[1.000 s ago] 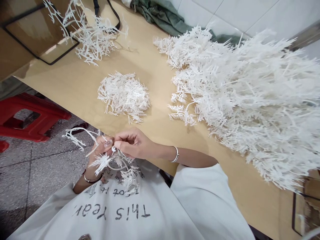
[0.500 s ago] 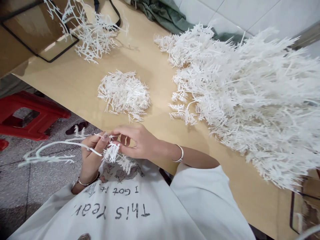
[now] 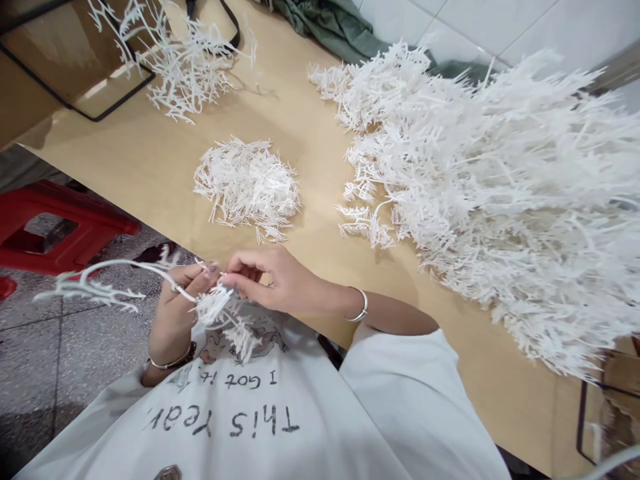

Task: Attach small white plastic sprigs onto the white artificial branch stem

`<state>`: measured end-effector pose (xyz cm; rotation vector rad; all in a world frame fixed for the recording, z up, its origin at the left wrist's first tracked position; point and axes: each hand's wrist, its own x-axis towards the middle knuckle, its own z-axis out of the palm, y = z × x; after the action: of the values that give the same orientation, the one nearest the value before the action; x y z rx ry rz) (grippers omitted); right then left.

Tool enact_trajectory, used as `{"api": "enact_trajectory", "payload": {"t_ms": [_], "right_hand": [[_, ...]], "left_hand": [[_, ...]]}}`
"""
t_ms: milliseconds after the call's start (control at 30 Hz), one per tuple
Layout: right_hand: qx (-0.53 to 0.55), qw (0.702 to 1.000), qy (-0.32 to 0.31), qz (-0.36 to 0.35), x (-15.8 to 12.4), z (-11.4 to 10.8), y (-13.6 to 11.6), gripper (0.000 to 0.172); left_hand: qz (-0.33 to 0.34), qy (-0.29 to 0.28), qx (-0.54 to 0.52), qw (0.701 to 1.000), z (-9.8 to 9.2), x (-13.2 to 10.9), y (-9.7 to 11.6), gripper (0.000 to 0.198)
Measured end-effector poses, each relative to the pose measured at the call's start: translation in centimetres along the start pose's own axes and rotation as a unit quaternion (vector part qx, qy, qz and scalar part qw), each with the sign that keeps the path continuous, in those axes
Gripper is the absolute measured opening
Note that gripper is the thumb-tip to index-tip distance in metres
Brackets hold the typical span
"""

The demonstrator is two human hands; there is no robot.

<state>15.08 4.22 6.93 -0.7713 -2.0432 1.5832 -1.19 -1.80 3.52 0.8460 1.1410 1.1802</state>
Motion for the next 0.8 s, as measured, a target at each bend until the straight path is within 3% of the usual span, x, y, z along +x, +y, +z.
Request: {"api": "enact_trajectory", "payload": {"t_ms": [133, 200, 267, 367, 633, 800], "right_hand": [[0.215, 0.967, -0.128, 0.042, 0.0, 0.0, 0.3, 0.018], [0.273, 0.950, -0.145, 0.036, 0.0, 0.2, 0.8, 0.016], [0.304, 0.941, -0.144, 0.037, 0.0, 0.4, 1.2, 0.016], [0.337, 0.930, -0.136, 0.049, 0.0, 0.5, 1.4, 0.018], [0.402, 0.906, -0.119, 0.058, 0.3, 0.9, 2.2, 0.022], [0.406, 0.906, -0.119, -0.012, 0.2, 0.3, 2.4, 0.021]], "left_hand": [[-0.120, -0.116, -0.129, 0.978, -0.6, 0.4, -0.8, 0.039], [-0.156, -0.154, -0.169, 0.961, -0.8, 0.7, -1.2, 0.040], [-0.172, -0.150, -0.197, 0.954, -0.7, 1.0, -1.1, 0.039], [-0.166, -0.145, -0.228, 0.948, -0.1, 1.4, -0.3, 0.036], [-0.160, -0.249, -0.333, 0.895, 1.0, 2.0, 0.4, 0.047], [-0.071, -0.262, -0.373, 0.887, 0.4, 2.4, -0.3, 0.052]]}}
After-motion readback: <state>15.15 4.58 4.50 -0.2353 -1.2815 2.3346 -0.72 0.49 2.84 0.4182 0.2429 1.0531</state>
